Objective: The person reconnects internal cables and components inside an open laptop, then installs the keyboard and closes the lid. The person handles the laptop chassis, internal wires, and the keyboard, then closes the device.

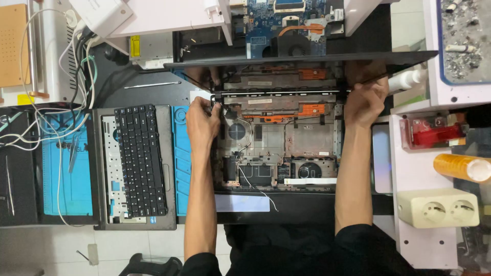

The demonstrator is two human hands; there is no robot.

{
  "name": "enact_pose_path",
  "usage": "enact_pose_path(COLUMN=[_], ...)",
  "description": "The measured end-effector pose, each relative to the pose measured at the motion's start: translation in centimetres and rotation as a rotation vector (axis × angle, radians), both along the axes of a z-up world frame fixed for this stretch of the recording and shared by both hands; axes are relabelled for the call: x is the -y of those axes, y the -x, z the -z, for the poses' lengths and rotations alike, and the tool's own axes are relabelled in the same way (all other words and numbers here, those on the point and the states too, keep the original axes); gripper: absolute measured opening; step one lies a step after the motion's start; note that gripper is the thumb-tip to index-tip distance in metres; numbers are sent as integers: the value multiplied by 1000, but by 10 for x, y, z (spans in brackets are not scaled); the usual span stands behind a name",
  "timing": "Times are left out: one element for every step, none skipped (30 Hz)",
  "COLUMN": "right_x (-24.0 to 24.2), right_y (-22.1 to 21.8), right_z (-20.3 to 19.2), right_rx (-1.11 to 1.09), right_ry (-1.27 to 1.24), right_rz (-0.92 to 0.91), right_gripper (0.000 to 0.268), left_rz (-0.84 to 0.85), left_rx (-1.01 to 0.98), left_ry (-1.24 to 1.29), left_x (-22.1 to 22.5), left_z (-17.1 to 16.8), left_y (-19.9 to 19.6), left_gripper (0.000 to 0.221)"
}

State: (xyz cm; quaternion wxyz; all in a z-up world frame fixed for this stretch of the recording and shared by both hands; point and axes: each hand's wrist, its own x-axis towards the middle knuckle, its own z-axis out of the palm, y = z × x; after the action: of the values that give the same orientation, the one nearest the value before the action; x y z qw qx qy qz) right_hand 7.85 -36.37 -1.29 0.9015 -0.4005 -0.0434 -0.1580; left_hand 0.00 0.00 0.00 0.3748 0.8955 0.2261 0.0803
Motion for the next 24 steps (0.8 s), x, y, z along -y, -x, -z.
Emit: enact_pose_path(right_x=[1,1,0,9,17,26,21,16,8,8,11,13,11,9,7,8,8,9,10,11,12,11,12,13], right_y=[2,3,5,2,-1,-4,-3,-2,-4,-6,-6,-6,-5,-4,-2,-1,-1,0,-1,-1,-2,-2,-3,-3], right_z=[0,1,2,21,41,60,51,41,32,36,40,44,38,33,27,27,26,25,26,28,29,31,33,35], right_rx=[1,64,127,128,117,106,106,102,101,103,101,99,100,109,115,114,114,114,112,115,119,118,112,106], right_ry=[0,74,147,146,183,221,223,249,272,270,273,275,276,273,272,272,247,221,221,202,182,183,198,212], right_rz=[1,9,17,18,30,42,45,70,90,89,100,112,110,97,88,89,71,54,55,45,36,37,52,66], right_gripper=[60,50,41,41,32,30,30,37,46,46,42,38,38,39,40,40,39,38,38,36,34,34,31,28], left_rz=[1,6,9,9,14,19,22,31,35,32,40,47,45,32,24,25,27,30,31,22,12,14,10,6], left_rx=[1,21,40,41,47,54,54,47,42,43,79,115,116,106,95,95,98,102,100,97,95,94,90,86], left_ry=[0,-25,-53,-54,-69,-83,-81,-94,-111,-112,-113,-114,-114,-115,-115,-115,-97,-79,-79,-32,15,16,18,21], left_x=[1,2,1,3,4,5,7,9,9,9,9,10,10,11,12,10,8,7,4,1,-1,-2,-2,-1], left_z=[1,2,3,1,-1,-3,-5,-8,-11,-10,-8,-6,-9,-12,-14,-14,-14,-14,-11,-7,-4,-4,-4,-4], left_y=[1,1,2,2,4,5,5,5,5,5,5,6,7,8,9,9,9,8,8,7,6,6,5,4], left_gripper=[27,27,27,27,28,28,28,28,28,28,26,25,25,25,26,26,23,22,22,21,21,21,22,22])
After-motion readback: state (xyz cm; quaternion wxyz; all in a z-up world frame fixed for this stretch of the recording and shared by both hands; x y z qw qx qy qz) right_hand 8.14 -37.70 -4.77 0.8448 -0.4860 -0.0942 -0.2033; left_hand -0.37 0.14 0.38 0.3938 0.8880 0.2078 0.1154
